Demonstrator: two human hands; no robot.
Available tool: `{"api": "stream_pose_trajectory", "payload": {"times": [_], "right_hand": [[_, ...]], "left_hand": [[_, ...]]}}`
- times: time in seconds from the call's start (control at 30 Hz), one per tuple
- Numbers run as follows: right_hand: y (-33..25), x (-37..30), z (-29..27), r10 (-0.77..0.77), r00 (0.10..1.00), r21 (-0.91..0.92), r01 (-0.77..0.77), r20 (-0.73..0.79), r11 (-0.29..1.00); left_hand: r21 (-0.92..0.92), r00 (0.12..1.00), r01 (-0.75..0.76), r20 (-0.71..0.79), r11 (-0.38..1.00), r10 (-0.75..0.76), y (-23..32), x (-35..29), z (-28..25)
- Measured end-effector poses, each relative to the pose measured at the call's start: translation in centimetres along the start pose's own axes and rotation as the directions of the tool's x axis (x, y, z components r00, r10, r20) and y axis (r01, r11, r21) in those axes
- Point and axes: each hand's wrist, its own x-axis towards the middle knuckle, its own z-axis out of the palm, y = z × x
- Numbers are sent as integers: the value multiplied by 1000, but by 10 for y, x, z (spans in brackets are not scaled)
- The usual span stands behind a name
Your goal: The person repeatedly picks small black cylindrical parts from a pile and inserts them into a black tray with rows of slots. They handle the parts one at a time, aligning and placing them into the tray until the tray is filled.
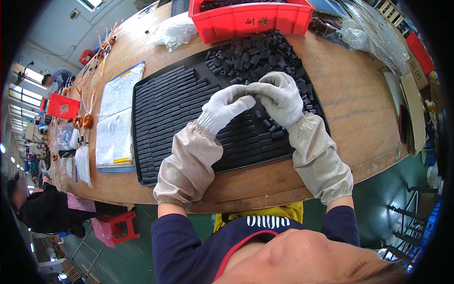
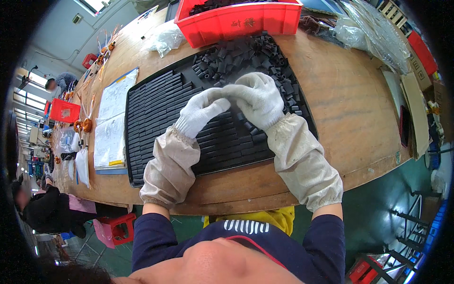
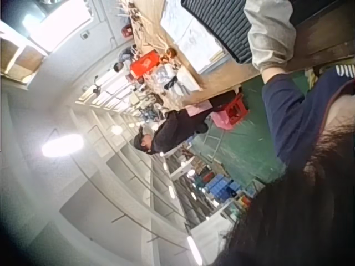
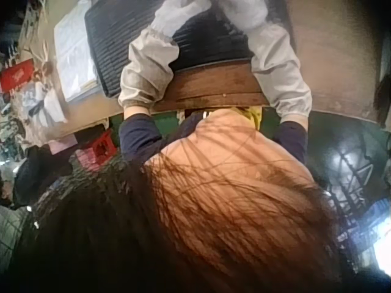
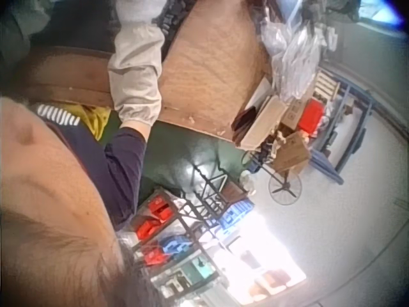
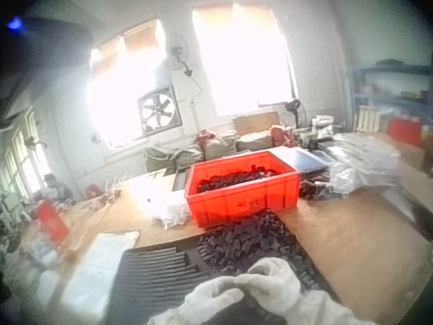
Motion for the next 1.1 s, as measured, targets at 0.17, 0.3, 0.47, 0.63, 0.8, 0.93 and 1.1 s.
{"api": "stream_pose_trajectory", "payload": {"times": [0.17,0.3,0.47,0.63,0.8,0.93,1.1], "right_hand": [[-6,-8,5,310,945,206,-283,-109,937],[-2,-11,7,310,949,225,-290,-57,930],[0,-4,3,104,994,134,-99,-28,986],[2,-5,4,118,993,130,-115,-16,985],[-7,-10,7,412,911,258,-400,8,879],[-1,-7,4,230,972,125,-233,40,964],[0,-5,2,143,986,38,-146,81,989]], "left_hand": [[-105,995,-19,-97,994,9,-4,3,3],[-92,994,-37,-104,995,27,-14,6,1],[72,991,-44,-123,996,53,-16,6,0],[140,988,-76,-120,987,93,-14,6,1],[87,994,-39,-97,995,47,-12,5,1],[68,994,-30,-107,997,37,-10,4,2],[124,985,-74,-146,990,92,-17,6,1]]}}
